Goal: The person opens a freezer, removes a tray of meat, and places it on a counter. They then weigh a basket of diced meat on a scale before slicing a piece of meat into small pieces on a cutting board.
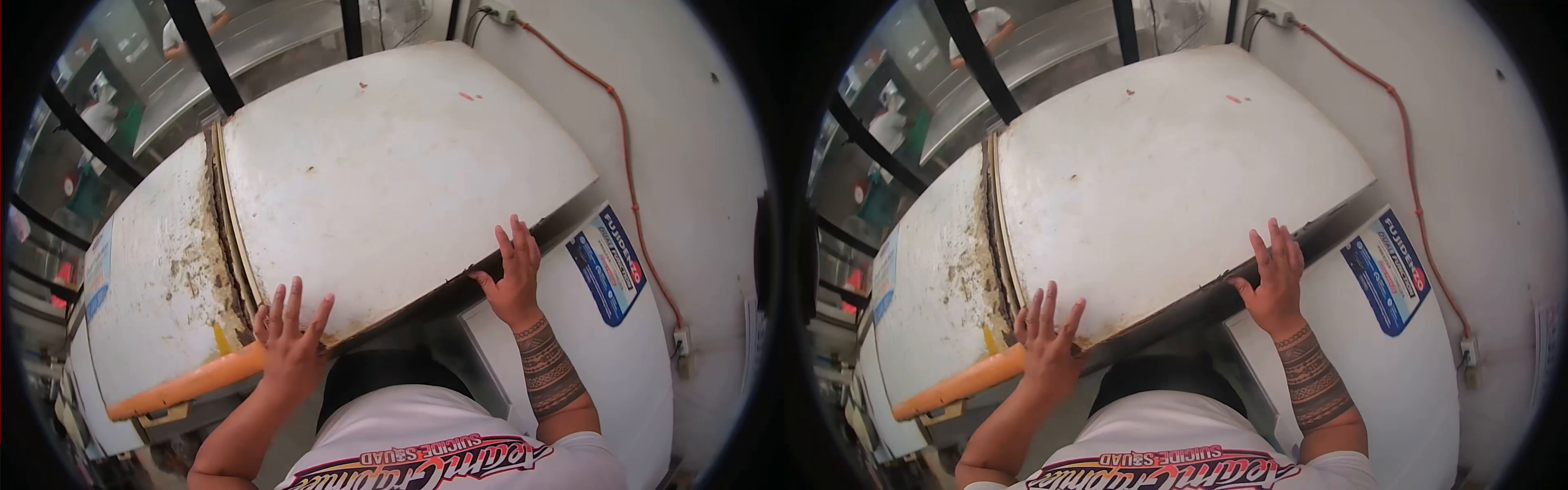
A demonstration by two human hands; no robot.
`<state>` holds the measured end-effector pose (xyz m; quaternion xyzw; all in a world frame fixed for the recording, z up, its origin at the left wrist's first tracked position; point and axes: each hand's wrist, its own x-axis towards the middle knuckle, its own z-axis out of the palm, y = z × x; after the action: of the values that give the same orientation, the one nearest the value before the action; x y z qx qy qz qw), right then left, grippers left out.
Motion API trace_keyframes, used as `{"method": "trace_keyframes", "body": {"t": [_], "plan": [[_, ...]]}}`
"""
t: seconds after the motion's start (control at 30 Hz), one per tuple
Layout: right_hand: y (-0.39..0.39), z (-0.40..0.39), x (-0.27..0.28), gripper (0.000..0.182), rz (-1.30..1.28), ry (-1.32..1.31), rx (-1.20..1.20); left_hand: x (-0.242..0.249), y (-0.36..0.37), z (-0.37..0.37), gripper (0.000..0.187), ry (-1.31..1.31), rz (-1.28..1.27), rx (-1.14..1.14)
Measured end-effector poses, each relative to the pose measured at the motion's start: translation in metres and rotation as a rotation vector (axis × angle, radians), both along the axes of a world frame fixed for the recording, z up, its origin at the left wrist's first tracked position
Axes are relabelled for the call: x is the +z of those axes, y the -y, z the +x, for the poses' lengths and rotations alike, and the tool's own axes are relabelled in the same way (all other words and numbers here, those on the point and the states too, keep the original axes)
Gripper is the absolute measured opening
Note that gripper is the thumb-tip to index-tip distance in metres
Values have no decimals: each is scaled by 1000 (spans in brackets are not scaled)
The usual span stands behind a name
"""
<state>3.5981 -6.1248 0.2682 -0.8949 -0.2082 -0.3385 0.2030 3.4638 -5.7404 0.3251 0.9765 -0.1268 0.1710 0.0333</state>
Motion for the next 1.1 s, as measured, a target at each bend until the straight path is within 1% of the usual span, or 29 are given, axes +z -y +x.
{"method": "trace_keyframes", "body": {"t": [0.03,0.1,0.13,0.23,0.3,0.33,0.37,0.4,0.47,0.53,0.6,0.63,0.7,0.77,0.8,0.83,0.87,0.93,1.0,1.03,1.1], "plan": [[12,17,-3,87,2,24,12,-2,9,11,91,30,8,27],[32,52,3,80,-20,109,74,0,20,24,89,90,28,82],[39,69,8,78,-47,166,120,4,22,26,83,164,12,65],[52,114,31,73,-86,353,198,35,11,38,81,356,185,17],[49,135,68,71,-66,431,220,69,11,40,82,467,209,96],[44,148,90,70,-9,480,215,89,8,42,84,538,187,137],[37,163,115,70,49,528,208,103,1,50,83,664,171,171],[32,178,147,66,-21,605,218,117,-7,58,83,788,148,205],[22,212,203,60,-6,647,248,141,-22,83,74,1051,247,236],[11,234,244,57,72,606,327,148,-19,116,58,1154,268,315],[-15,245,285,57,60,598,446,150,4,160,44,1076,204,278],[-29,253,301,57,54,588,499,143,19,195,40,977,133,90],[-46,277,302,58,19,529,516,130,37,271,35,714,-57,-240],[-51,313,296,58,-23,458,503,97,35,354,34,391,-229,-264],[-55,333,286,58,-46,411,495,74,37,394,32,176,-442,-195],[-62,355,272,58,-70,362,489,49,31,439,29,-30,-527,-104],[-67,378,260,58,-91,319,474,20,25,485,27,-238,-607,-13],[-75,429,231,58,-129,226,443,-55,25,567,24,-516,-715,57],[-80,483,199,58,-163,135,406,-144,29,630,20,-930,-1204,128],[-83,510,183,58,-178,90,391,-215,25,672,19,-1005,-1038,119],[-87,565,153,58,-204,8,353,-349,19,743,20,-1004,-594,-19]]}}
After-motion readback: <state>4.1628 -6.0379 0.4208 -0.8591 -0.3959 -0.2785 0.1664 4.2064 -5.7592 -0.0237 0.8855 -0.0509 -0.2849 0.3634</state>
